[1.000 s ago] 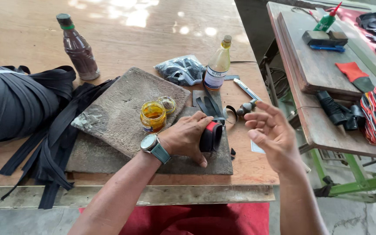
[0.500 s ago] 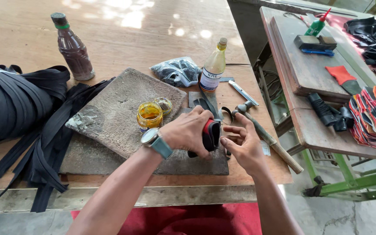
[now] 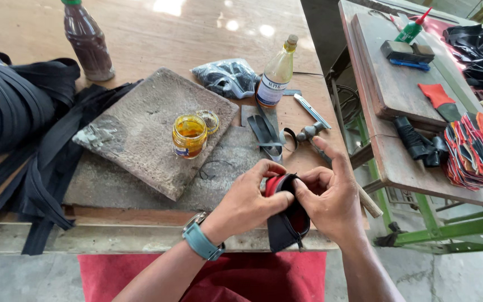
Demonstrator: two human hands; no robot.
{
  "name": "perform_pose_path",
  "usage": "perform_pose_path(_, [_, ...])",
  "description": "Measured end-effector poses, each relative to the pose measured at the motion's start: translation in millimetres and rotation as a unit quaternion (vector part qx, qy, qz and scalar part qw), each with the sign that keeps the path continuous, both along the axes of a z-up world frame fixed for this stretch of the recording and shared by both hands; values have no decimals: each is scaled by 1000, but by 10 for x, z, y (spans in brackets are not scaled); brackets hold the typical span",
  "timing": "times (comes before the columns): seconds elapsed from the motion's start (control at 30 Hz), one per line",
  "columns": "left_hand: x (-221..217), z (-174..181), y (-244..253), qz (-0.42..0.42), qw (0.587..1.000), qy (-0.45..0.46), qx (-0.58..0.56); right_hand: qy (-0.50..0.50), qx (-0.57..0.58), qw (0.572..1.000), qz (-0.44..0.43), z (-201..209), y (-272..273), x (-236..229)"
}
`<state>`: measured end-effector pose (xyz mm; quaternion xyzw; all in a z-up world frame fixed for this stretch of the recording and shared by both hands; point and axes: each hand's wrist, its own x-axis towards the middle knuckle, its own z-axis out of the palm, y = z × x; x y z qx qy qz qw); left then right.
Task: The person stitches together leather pieces and attaches a zipper to form a small pouch, using a needle and thread and applying adhesive by hand.
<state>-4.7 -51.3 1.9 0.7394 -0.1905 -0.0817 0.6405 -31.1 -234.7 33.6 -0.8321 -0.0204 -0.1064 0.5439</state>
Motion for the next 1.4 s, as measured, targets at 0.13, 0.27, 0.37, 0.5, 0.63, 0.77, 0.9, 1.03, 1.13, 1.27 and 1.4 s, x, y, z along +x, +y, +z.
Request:
perform_pose_path(0.13, [120,-231,-89,27,997,-33,-61,-16,6,1000,22,-60,-11,-24])
perform_pose_path(0.27, [290,-433,-29,-100,963,103,-229,11,56,996,62,-180,-82,15])
perform_pose_path(0.37, [298,-583,-57,-134,897,220,-359,20,109,990,83,-309,-135,22])
perform_pose_path(0.5, [266,-713,-127,-126,842,309,-424,38,133,989,51,-432,-165,31])
perform_pose_path(0.63, [303,-721,-209,-59,882,275,-379,48,160,984,65,-407,-150,98])
perform_pose_path(0.77, [313,-716,-260,-7,933,215,-289,52,113,990,68,-301,-137,103])
perform_pose_path(0.9, [278,-697,-258,21,963,157,-218,54,70,994,63,-173,-104,118])
perform_pose_path(1.03, [228,-655,-261,19,963,163,-212,87,42,995,15,-94,-7,109])
perform_pose_path(1.13, [234,-617,-291,24,973,143,-182,-81,-81,991,67,-75,42,38])
perform_pose_path(1.27, [280,-606,-252,15,989,95,-111,-132,-232,955,130,-46,-17,-39])
perform_pose_path(1.4, [306,-630,-160,-98,963,128,-215,-105,-257,954,113,-4,-91,3])
